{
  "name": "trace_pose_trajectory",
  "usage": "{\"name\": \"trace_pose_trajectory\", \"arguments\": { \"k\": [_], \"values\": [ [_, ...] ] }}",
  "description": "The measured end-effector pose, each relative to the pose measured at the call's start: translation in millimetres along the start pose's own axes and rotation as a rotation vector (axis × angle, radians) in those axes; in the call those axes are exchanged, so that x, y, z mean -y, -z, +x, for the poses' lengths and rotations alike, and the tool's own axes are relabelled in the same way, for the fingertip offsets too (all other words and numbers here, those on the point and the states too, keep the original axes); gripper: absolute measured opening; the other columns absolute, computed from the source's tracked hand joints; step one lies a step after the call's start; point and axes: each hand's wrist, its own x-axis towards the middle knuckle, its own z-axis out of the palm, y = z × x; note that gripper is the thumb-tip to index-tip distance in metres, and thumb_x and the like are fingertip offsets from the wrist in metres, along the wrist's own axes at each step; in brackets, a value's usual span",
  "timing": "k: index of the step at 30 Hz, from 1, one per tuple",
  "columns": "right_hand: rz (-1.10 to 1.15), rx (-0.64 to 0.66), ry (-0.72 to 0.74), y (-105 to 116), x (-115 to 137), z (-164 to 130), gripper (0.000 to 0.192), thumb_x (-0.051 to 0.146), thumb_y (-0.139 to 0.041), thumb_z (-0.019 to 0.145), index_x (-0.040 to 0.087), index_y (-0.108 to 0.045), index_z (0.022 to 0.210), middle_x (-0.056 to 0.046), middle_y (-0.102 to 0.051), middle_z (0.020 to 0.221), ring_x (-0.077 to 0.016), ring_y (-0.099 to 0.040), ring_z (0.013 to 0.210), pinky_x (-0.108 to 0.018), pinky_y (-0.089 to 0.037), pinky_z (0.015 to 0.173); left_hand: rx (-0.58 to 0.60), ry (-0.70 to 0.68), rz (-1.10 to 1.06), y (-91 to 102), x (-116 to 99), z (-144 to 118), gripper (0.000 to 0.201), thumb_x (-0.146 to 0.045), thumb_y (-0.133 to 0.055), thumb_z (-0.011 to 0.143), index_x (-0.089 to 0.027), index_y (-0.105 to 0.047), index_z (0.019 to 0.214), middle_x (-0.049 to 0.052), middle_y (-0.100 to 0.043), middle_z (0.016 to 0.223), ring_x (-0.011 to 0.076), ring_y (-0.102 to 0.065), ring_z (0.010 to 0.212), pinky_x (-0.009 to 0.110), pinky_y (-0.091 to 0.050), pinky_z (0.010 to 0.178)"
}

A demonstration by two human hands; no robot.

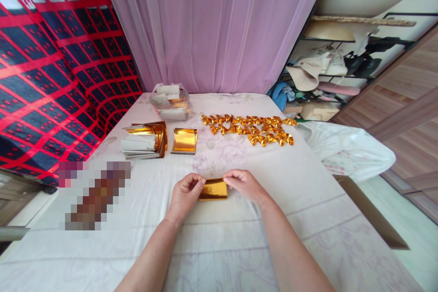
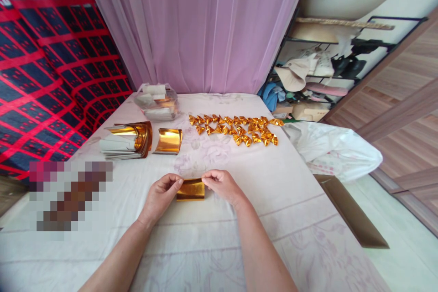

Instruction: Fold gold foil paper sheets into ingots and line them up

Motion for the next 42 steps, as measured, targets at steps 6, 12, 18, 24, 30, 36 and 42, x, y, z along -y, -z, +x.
{"name": "trace_pose_trajectory", "arguments": {
  "k": [6, 12, 18, 24, 30, 36, 42],
  "values": [
    [-0.029, -0.015, -0.001, -0.5, -1.4, 0.6, 0.03, 0.046, -0.064, 0.07, 0.017, -0.069, 0.076, 0.002, -0.058, 0.06, -0.0116, -0.049, 0.058, -0.023, -0.039, 0.058, 0.015, 0.013, 0.039, 0.2, 2.4, -0.4, 0.029, -0.045, -0.063, 0.075, -0.017, -0.059, 0.07, -0.006, -0.046, 0.056, 0.0083, -0.04, 0.052, 0.019, -0.033, 0.051],
    [-0.087, -0.035, 0.003, -1.9, -2.1, 0.7, 0.024, 0.039, -0.06, 0.073, 0.016, -0.069, 0.074, 0.002, -0.06, 0.059, -0.0113, -0.051, 0.057, -0.022, -0.039, 0.056, 0.01, 0.01, 0.235, 1.6, 8.3, -2.1, 0.03, -0.048, -0.056, 0.081, -0.019, -0.058, 0.072, -0.006, -0.046, 0.053, 0.0098, -0.041, 0.05, 0.02, -0.031, 0.049],
    [-0.304, -0.126, 0.054, -12.4, -0.5, -0.7, 0.02, 0.029, -0.055, 0.077, 0.019, -0.072, 0.075, 0.0, -0.072, 0.074, -0.0148, -0.062, 0.068, -0.023, -0.044, 0.063, -0.057, -0.124, 0.786, 5.6, -2.6, -6.0, 0.019, -0.033, -0.052, 0.086, -0.022, -0.064, 0.077, 0.0, -0.064, 0.068, 0.0155, -0.056, 0.066, 0.026, -0.037, 0.062],
    [-0.608, -0.21, 0.065, -24.5, 4.9, -0.8, 0.019, 0.023, -0.056, 0.079, 0.024, -0.075, 0.078, 0.0, -0.074, 0.077, -0.0145, -0.065, 0.068, -0.022, -0.041, 0.062, -0.026, -0.227, 0.985, 8.4, -5.6, -3.5, 0.017, -0.031, -0.056, 0.086, -0.022, -0.068, 0.078, 0.002, -0.069, 0.073, 0.0216, -0.061, 0.076, 0.033, -0.039, 0.075],
    [-0.66, -0.242, 0.037, -27.3, 6.7, -0.5, 0.017, 0.023, -0.058, 0.079, 0.024, -0.074, 0.078, 0.0, -0.074, 0.076, -0.0143, -0.065, 0.067, -0.022, -0.041, 0.061, -0.004, -0.21, 0.999, 7.7, -6.4, -2.9, 0.014, -0.03, -0.057, 0.087, -0.023, -0.069, 0.083, 0.001, -0.071, 0.076, 0.0225, -0.061, 0.08, 0.036, -0.037, 0.078],
    [-0.665, -0.261, -0.003, -28.4, 7.1, 0.3, 0.013, 0.025, -0.059, 0.078, 0.024, -0.072, 0.074, 0.001, -0.073, 0.072, -0.0131, -0.062, 0.063, -0.021, -0.038, 0.058, 0.004, -0.199, 1.009, 6.4, -7.1, -2.2, 0.013, -0.029, -0.056, 0.087, -0.022, -0.067, 0.092, 0.002, -0.071, 0.079, 0.0224, -0.061, 0.082, 0.035, -0.037, 0.079],
    [-0.729, -0.296, -0.007, -32.4, 6.9, 1.4, 0.013, 0.024, -0.06, 0.078, 0.024, -0.071, 0.073, 0.001, -0.073, 0.073, -0.0129, -0.061, 0.062, -0.022, -0.037, 0.059, -0.003, -0.22, 1.058, 4.5, -4.3, -2.2, 0.022, -0.028, -0.054, 0.089, -0.021, -0.062, 0.109, 0.003, -0.071, 0.08, 0.0231, -0.061, 0.084, 0.036, -0.037, 0.08]
  ]
}}
